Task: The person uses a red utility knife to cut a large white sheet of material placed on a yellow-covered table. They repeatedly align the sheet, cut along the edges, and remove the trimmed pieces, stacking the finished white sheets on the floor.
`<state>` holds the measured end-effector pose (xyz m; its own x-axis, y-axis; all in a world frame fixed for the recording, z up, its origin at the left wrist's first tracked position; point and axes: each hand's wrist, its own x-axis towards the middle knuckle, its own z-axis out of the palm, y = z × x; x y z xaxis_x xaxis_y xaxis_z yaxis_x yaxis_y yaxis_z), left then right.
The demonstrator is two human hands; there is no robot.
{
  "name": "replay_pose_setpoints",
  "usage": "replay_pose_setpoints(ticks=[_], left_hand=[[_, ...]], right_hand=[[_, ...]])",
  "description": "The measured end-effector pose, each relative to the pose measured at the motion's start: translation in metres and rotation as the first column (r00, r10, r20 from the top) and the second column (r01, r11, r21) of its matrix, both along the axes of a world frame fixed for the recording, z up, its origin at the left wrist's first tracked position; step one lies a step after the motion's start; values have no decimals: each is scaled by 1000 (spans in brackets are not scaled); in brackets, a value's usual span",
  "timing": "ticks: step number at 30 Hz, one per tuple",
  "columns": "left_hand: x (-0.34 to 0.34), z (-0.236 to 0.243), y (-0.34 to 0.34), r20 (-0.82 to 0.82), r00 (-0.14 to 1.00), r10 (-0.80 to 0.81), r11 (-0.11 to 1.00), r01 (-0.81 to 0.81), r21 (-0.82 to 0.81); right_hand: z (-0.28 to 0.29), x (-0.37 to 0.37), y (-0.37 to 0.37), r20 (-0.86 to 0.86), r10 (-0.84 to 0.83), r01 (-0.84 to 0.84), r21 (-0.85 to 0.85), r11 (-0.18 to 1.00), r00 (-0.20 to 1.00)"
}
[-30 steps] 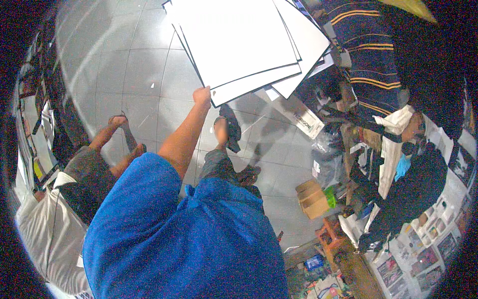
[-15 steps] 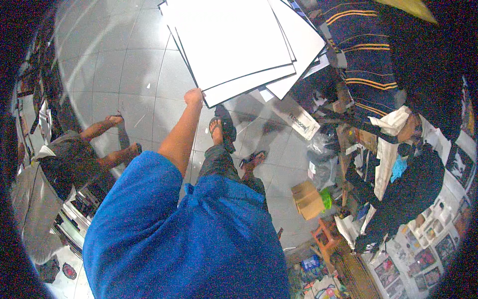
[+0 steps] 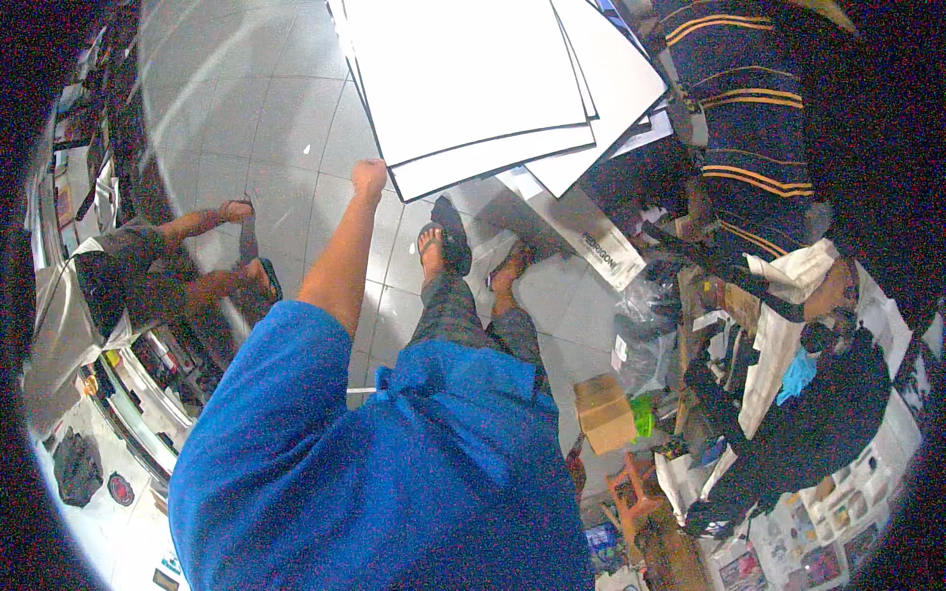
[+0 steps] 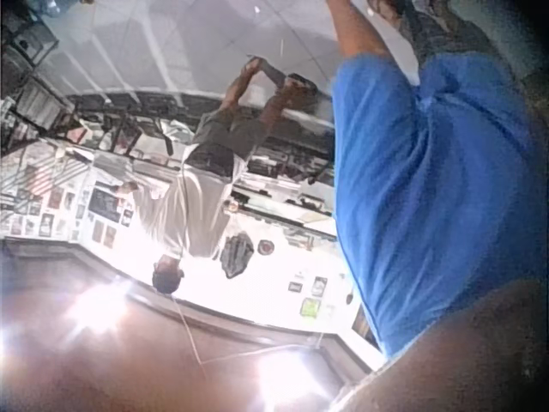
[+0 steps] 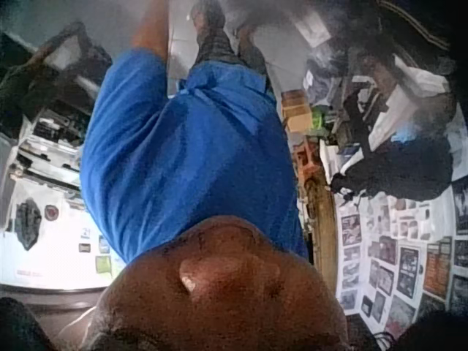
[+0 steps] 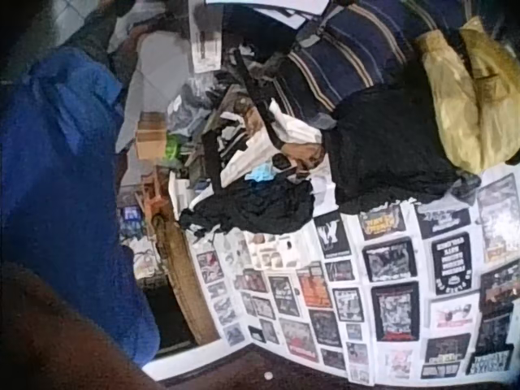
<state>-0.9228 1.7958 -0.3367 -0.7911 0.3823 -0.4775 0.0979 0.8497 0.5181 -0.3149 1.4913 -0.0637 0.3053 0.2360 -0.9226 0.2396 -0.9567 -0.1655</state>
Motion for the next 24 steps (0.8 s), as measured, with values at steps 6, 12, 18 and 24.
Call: replay_pose_setpoints(ticks=[6, 12, 18, 24], left_hand=[[3, 36, 7, -24, 999, 45, 998, -44, 52], [4, 124, -10, 754, 634, 169, 385, -747, 542], [-14, 110, 15, 890, 394, 229, 248, -908, 338], [8, 202, 40, 878, 468, 99, 75, -884, 462]], right_hand=[[1, 30, 16, -9, 12, -12, 9, 1000, 1000], [-4, 59, 33, -13, 10, -9, 61, 998, 1000], [-18, 90, 44, -47, 42, -36, 121, 992, 998], [-47, 138, 63, -50, 135, -122, 213, 969, 990]])
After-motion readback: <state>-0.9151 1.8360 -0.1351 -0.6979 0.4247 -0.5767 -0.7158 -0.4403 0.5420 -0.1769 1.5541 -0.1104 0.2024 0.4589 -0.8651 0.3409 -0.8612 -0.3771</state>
